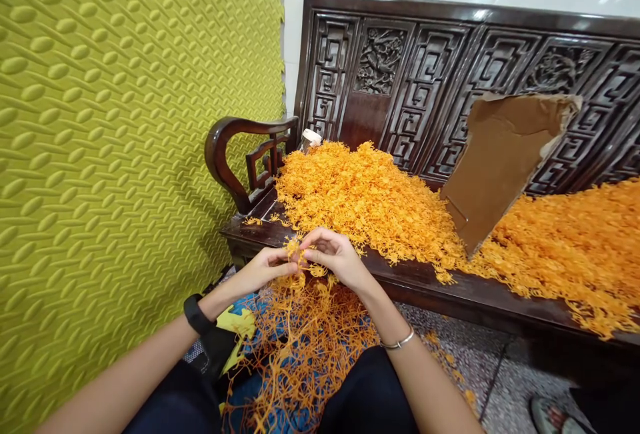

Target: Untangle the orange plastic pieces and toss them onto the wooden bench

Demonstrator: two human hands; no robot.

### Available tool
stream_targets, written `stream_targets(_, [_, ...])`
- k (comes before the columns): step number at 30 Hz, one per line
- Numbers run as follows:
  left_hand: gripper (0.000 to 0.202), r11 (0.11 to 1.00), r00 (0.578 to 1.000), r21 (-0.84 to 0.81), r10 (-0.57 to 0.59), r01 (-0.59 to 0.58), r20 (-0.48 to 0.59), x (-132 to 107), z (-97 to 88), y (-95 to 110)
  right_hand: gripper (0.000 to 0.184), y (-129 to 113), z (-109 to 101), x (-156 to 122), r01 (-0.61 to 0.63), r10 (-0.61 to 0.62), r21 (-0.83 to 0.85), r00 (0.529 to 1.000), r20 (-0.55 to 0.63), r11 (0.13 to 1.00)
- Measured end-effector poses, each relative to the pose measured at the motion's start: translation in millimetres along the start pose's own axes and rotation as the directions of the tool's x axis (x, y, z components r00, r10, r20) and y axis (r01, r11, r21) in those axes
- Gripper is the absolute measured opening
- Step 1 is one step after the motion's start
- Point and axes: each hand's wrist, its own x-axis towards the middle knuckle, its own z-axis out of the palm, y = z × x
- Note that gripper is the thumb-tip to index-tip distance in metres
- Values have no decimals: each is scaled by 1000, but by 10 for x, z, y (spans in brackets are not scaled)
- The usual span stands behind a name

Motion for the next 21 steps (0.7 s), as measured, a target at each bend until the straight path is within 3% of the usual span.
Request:
stream_targets(2, [29,997,997,-34,-68,69,41,-22,21,34,16,23,-5,15,-5,2,-43,998,-69,999])
stream_targets(4, [35,993,994,-49,-111,110,-14,-33,40,84,17,54,3,36,-5,-5,-48,981,-192,999])
stream_targets(10, [39,995,972,-67,-93,80,-215,8,143,184,16,107,130,167,64,-22,64,853,-522,996])
stream_targets(12, [40,997,966,-53,-67,56,-251,-7,176,178,15,112,36,217,120,-72,36,781,-621,992])
stream_targets(16, [41,996,964,62,-50,69,-262,-116,164,103,16,125,-444,268,244,-210,-95,508,-836,965])
stream_targets(17, [40,994,966,79,-58,80,-253,-140,142,73,15,123,-558,286,255,-224,-114,461,-859,960])
stream_targets(19, [41,992,967,80,-76,98,-245,-158,83,8,16,100,-719,365,259,-274,-174,424,-863,950])
stream_targets(21, [43,993,961,62,-84,104,-264,-137,23,-46,20,49,-795,520,254,-418,-336,442,-794,907])
